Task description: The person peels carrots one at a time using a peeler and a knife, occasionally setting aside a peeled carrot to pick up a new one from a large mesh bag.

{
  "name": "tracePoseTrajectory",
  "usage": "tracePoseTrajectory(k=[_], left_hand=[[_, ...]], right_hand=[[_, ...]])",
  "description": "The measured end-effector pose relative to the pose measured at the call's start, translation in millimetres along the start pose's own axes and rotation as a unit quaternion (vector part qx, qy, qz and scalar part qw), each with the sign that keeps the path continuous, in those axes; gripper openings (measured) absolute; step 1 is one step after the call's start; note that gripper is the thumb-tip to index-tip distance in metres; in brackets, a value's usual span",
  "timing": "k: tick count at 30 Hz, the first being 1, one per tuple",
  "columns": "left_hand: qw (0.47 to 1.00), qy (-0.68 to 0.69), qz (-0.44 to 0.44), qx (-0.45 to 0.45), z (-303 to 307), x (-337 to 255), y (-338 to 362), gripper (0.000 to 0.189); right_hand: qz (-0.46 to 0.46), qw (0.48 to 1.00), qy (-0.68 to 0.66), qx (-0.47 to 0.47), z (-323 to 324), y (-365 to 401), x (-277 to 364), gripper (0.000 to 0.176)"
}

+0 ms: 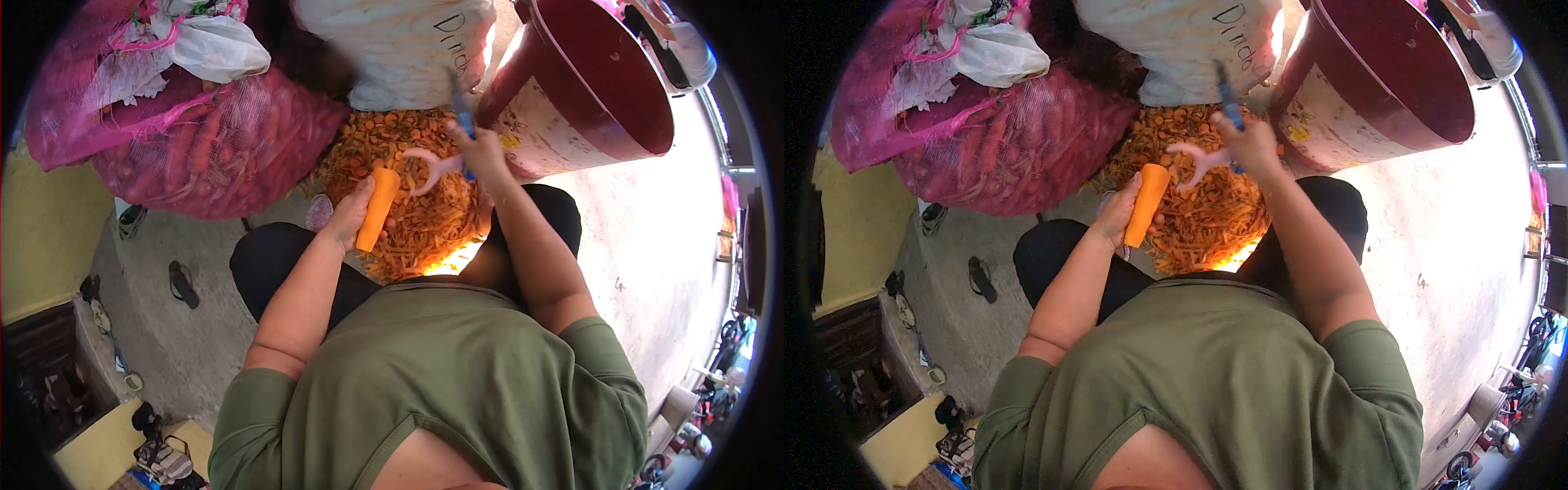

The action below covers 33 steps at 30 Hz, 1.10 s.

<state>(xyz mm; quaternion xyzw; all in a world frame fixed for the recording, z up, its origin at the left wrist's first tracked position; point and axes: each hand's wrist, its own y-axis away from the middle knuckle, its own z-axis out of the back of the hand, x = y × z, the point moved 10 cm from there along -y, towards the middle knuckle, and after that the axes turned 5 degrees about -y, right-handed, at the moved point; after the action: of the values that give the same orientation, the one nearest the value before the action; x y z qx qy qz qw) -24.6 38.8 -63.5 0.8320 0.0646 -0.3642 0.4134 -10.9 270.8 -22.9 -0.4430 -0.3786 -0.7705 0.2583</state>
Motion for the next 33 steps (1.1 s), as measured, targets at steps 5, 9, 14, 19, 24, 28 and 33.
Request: tracePoseTrajectory(k=[5, 9, 14, 19, 24, 28, 33], left_hand=[[0.995, 0.077, -0.011, -0.064, -11.6, -6.4, 7.5, 0.046], [0.998, -0.035, -0.022, 0.041, -11.4, 5.1, 4.8, 0.046], [0.999, -0.012, 0.03, 0.027, -3.0, 12.3, 8.9, 0.047], [0.999, -0.026, -0.015, -0.013, -0.1, 2.9, 9.7, 0.044], [1.0, 0.014, 0.0, -0.023, 5.3, 9.2, 13.1, 0.038], [0.996, 0.066, -0.059, -0.031, 2.5, 1.2, 11.0, 0.038], [0.999, 0.029, -0.02, -0.031, 0.4, 8.5, 12.2, 0.038]], right_hand=[[0.117, 0.972, 0.183, 0.085, -56.4, 58.4, 38.6, 0.048], [0.021, 0.997, 0.074, -0.014, -9.5, 18.3, 23.9, 0.047], [0.026, 0.994, 0.102, -0.009, 0.2, 1.8, 15.2, 0.048], [0.145, 0.966, 0.202, 0.073, -55.3, 48.6, 33.4, 0.053], [0.065, 0.989, 0.111, -0.072, 19.8, 4.3, 28.1, 0.057], [0.01, 0.986, 0.151, 0.067, -36.1, 45.1, 21.4, 0.056], [0.064, 0.979, 0.183, 0.063, -48.4, 52.8, 31.9, 0.052]])
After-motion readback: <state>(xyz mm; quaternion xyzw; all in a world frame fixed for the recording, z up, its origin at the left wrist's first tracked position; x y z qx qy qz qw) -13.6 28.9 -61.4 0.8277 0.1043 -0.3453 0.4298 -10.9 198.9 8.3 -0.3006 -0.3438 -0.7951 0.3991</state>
